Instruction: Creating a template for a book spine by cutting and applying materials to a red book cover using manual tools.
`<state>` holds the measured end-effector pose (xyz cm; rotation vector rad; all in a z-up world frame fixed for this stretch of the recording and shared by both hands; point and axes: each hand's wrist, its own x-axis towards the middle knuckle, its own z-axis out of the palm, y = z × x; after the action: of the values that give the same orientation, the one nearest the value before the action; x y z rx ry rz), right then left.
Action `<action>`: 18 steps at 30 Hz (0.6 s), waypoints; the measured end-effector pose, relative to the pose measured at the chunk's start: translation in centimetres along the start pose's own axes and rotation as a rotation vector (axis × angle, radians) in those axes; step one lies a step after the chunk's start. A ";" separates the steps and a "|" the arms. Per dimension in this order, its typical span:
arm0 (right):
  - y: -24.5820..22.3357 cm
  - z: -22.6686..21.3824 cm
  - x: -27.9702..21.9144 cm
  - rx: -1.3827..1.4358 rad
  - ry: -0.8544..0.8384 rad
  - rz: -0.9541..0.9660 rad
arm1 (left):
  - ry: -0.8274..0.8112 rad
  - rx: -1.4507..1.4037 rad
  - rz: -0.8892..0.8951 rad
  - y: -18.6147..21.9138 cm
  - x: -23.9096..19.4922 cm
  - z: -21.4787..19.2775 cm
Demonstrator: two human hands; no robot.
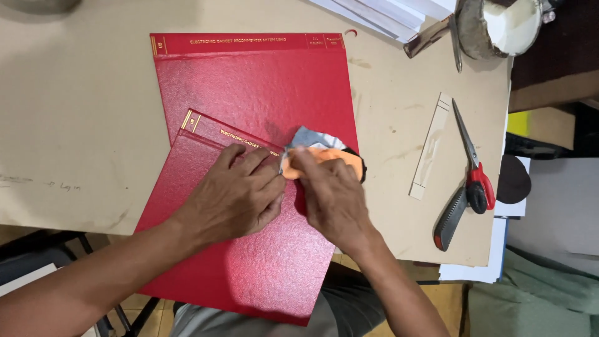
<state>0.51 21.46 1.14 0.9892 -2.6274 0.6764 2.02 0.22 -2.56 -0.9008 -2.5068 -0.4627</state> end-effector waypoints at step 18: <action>1.4 -5.1 0.6 0.476 0.103 0.380 | 0.124 -0.078 -0.005 0.1 0.1 -1.3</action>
<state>-0.52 24.61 5.35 0.5284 -2.6370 1.4487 2.41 -0.20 -1.41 -0.8673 -2.3938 -0.6027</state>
